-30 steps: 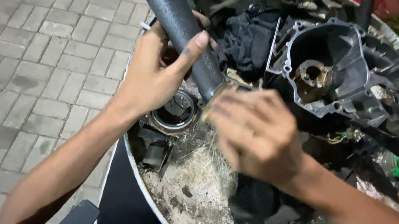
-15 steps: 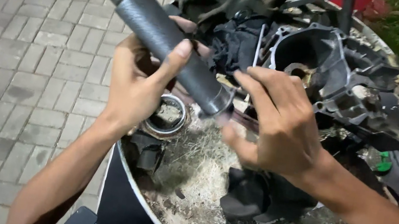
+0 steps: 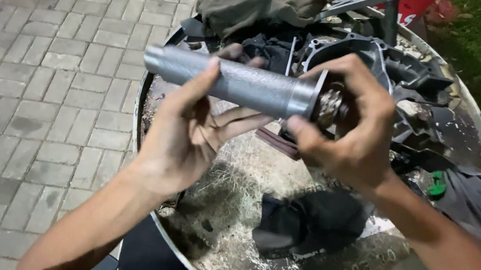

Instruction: Sanding a cylindrical metal engine component by hand using a strip of sandpaper on a makeshift workbench.

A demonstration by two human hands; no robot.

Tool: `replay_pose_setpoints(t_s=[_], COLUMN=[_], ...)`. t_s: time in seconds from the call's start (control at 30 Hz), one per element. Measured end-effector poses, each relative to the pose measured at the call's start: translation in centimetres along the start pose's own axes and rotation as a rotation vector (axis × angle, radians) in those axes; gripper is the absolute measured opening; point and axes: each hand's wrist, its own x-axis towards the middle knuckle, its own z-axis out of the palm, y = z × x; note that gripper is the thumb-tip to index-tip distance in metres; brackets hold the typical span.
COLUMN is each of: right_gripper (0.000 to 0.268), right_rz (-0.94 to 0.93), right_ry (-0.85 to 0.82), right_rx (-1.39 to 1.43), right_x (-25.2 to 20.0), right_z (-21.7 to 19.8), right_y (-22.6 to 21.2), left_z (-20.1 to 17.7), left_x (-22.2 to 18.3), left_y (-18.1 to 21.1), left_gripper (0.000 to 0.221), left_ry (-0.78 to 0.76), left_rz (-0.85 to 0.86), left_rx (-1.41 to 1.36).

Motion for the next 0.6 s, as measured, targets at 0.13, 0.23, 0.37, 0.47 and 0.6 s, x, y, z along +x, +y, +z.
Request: replay_pose_setpoints(t_s=[0.13,0.23,0.37,0.47,0.6], right_gripper=[0.035,0.021,0.025,0.023,0.017], right_rz=[0.085,0.127,0.09,0.018,-0.141], right_ry=[0.118,0.127,0.111,0.006,-0.354], right_rx=[0.094,0.133,0.138,0.087,-0.012], right_x=[0.2,1.1,3.1,6.1,10.1], right_z=[-1.4,-3.0,-4.3,-5.6,-6.0], right_y=[1.2,0.2,0.3,-0.3,-2.7], left_z=[0.9,1.6,2.1,2.1,2.1], left_x=[-0.4,-0.5,-1.2,-2.0,-3.1], left_y=[-1.2,-2.2,-2.4,-2.6,-0.8], left_gripper=[0.058,0.053,0.062,0.063,0.053], left_ry=[-0.075,0.011,0.059,-0.243,-0.373], left_rz=[-0.169,-0.219,-0.319,-0.311,-0.079], left_rx=[-0.15,-0.137,-0.143,-0.03,0.631])
